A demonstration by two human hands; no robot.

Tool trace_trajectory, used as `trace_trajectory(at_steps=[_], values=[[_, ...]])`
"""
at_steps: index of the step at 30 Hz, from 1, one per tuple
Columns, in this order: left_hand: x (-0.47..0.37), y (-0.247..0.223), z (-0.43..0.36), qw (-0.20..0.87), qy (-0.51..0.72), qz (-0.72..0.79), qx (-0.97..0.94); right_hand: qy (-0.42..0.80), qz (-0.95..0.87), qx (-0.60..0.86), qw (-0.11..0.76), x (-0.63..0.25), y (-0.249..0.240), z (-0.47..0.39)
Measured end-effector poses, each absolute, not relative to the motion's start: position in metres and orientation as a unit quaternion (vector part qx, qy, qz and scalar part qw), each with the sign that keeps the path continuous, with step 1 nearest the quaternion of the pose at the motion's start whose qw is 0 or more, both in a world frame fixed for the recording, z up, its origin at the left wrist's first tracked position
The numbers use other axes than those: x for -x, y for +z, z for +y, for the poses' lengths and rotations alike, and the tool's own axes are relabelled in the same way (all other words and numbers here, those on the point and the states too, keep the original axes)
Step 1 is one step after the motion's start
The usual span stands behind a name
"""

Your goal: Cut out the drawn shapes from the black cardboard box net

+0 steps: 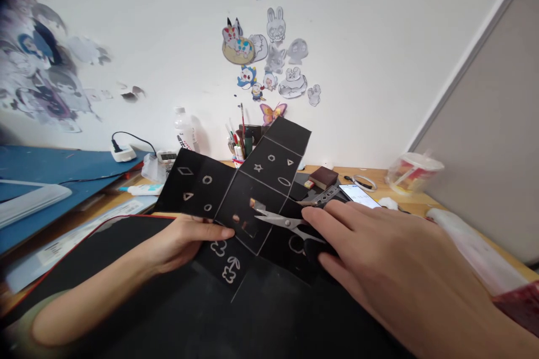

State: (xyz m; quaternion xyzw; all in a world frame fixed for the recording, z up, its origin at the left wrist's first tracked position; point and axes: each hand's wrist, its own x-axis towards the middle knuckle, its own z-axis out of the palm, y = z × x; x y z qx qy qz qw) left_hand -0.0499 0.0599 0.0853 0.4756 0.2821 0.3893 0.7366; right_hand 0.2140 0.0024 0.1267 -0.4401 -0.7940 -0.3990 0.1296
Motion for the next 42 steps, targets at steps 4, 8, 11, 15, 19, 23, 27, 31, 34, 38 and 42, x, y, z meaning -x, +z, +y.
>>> trace_trajectory(at_steps=[4,8,11,15,19,23,27,31,34,38,42], values=[[0.051,0.083,0.062,0.747,0.383,0.277,-0.468,-0.383,-0.809,0.43,0.121,-0.213,0.129,0.001],[0.052,0.082,0.062,0.75,0.384,0.281,-0.46,-0.38,-0.821,0.416,0.097,-0.211,0.134,-0.001],[0.052,0.082,0.063,0.745,0.386,0.28,-0.467,-0.391,-0.822,0.402,0.097,-0.21,0.138,-0.001],[0.052,0.08,0.064,0.745,0.383,0.278,-0.469,-0.399,-0.822,0.391,0.107,-0.21,0.137,0.002],[0.051,0.079,0.064,0.754,0.379,0.277,-0.46,-0.403,-0.821,0.389,0.11,-0.212,0.134,0.003],[0.051,0.079,0.064,0.752,0.378,0.281,-0.461,-0.406,-0.823,0.381,0.114,-0.214,0.132,0.005],[0.05,0.08,0.064,0.757,0.374,0.279,-0.458,-0.421,-0.824,0.361,0.114,-0.216,0.131,0.008],[0.05,0.08,0.063,0.763,0.371,0.278,-0.451,-0.429,-0.822,0.359,0.105,-0.217,0.131,0.009],[0.05,0.08,0.062,0.765,0.37,0.279,-0.447,-0.427,-0.82,0.365,0.108,-0.215,0.131,0.009],[0.049,0.08,0.062,0.76,0.377,0.274,-0.452,-0.432,-0.819,0.361,0.107,-0.214,0.131,0.007],[0.049,0.079,0.062,0.763,0.376,0.273,-0.449,-0.431,-0.818,0.365,0.11,-0.217,0.13,0.007]])
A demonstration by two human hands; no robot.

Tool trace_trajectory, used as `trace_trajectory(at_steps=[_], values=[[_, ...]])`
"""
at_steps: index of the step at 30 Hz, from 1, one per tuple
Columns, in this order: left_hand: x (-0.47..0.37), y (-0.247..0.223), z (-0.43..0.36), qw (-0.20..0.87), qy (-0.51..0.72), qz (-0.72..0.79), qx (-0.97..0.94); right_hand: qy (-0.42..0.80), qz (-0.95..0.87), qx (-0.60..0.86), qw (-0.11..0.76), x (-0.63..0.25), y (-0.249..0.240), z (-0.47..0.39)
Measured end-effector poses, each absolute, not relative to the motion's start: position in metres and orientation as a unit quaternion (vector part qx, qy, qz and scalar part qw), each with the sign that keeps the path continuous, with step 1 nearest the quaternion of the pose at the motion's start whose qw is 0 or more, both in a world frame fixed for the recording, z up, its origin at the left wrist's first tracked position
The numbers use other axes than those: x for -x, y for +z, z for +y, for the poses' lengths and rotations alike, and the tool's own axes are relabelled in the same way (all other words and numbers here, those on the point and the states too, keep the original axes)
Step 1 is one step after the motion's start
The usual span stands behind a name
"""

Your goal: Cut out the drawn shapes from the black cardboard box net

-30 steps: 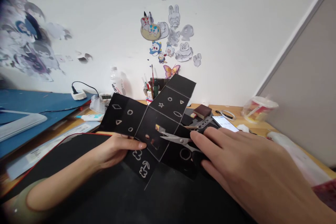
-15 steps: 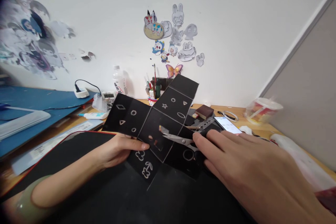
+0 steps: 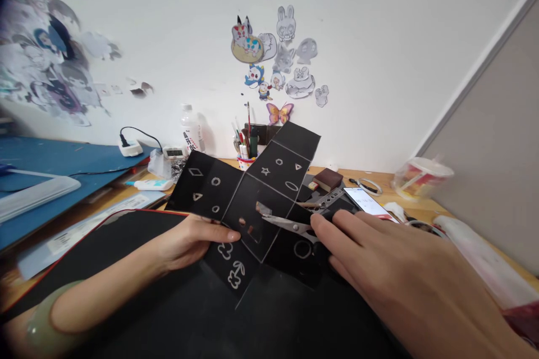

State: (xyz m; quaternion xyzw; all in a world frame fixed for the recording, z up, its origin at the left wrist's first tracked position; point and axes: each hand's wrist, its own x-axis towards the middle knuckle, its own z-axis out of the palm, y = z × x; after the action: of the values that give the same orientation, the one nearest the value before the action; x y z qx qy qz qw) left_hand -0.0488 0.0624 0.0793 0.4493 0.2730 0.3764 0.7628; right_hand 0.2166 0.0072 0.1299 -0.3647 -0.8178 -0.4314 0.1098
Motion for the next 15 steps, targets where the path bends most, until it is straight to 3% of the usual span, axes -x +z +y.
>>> trace_trajectory(at_steps=[15], values=[[0.0483,0.079,0.0611,0.764,0.386,0.27,-0.442,-0.415,-0.827,0.356,0.133,-0.2175,0.1271,0.0077]])
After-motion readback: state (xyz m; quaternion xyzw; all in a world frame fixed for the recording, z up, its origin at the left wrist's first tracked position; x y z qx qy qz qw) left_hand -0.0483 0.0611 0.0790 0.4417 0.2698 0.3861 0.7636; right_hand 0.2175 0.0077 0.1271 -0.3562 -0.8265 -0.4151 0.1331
